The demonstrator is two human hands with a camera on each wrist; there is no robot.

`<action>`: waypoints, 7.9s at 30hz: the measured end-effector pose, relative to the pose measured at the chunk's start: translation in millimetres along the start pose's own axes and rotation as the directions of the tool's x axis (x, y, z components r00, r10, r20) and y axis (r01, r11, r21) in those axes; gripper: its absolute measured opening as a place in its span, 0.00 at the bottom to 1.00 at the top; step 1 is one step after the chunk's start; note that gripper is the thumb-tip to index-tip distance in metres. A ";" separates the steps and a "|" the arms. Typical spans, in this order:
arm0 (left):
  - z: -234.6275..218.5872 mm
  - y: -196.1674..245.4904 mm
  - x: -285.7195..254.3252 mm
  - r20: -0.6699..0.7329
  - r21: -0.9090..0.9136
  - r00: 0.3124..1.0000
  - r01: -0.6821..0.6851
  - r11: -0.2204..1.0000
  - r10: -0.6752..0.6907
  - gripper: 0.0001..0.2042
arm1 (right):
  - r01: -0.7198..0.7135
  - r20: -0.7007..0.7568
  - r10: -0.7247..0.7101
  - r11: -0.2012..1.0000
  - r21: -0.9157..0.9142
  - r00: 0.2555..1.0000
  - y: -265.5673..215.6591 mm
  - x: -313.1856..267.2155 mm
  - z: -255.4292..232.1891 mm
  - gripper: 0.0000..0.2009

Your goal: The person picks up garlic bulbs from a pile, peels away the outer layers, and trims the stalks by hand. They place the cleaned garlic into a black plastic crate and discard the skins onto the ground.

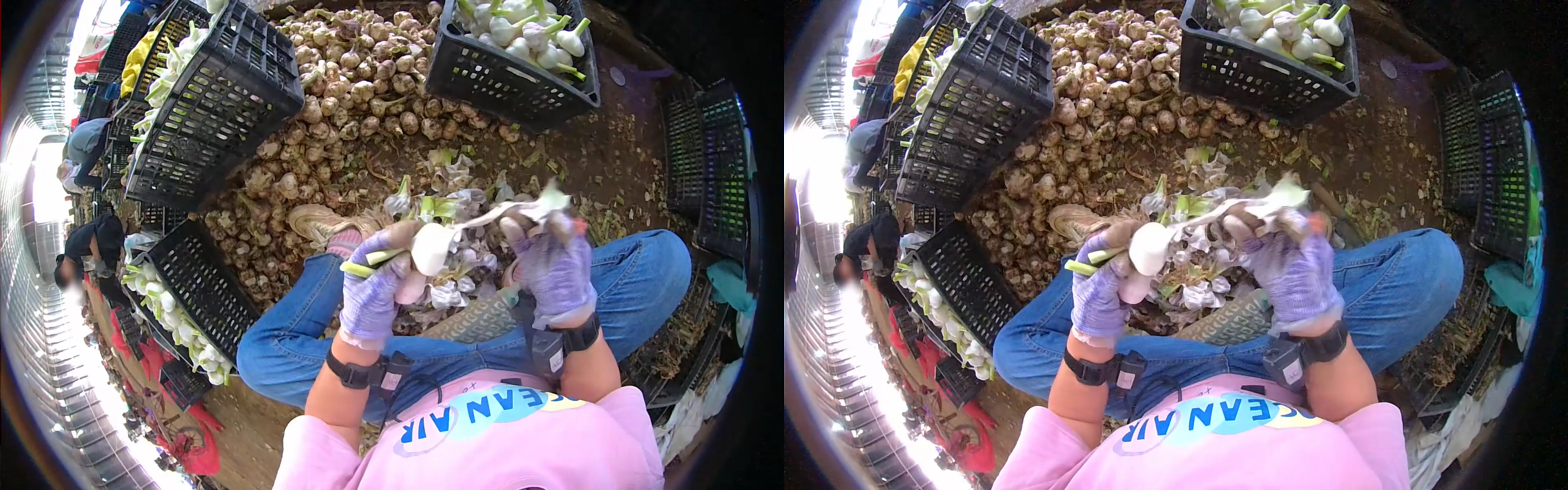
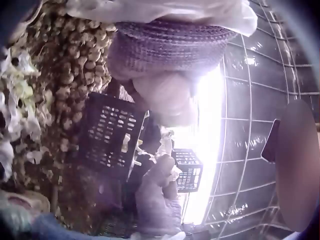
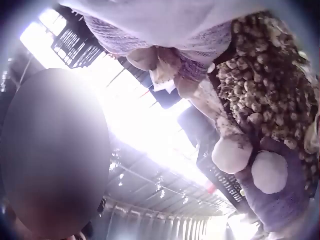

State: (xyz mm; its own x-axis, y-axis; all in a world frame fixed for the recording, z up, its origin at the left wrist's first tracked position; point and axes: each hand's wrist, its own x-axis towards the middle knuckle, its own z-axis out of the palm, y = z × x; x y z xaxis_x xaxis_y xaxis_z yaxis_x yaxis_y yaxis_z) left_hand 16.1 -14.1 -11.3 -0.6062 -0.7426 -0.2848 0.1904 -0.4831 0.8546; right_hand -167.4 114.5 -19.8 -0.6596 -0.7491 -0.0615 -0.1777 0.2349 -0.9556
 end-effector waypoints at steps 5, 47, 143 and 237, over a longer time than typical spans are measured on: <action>-5.0 -7.8 6.0 -0.245 -0.288 0.937 0.175 0.941 -0.249 0.22 | 0.206 -0.283 0.118 0.439 0.875 0.952 -33.1 -3.9 -4.2 0.21; -73.2 -21.6 271.6 -0.083 0.801 0.967 -0.078 0.593 0.240 0.16 | -0.760 0.517 0.566 0.555 0.338 0.643 54.4 41.8 28.7 0.15; 17.7 -23.5 -15.9 0.083 0.131 0.990 0.101 0.986 -0.113 0.34 | -0.359 0.445 0.103 0.760 0.542 0.890 -15.0 -17.1 29.7 0.20; 7.8 -12.3 -8.5 0.010 0.279 0.998 -0.060 0.958 0.060 0.12 | -0.478 0.316 0.368 0.547 0.687 0.875 -19.1 -8.7 26.6 0.13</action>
State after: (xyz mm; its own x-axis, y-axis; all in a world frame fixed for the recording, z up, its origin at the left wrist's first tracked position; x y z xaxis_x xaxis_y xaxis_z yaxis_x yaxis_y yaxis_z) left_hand 12.9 1.8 -16.0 -0.6010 -0.7657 -0.2291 0.0031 -0.2889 0.9574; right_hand -138.8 100.1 -8.6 -0.4112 -0.7646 -0.4963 0.7203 0.0611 -0.6910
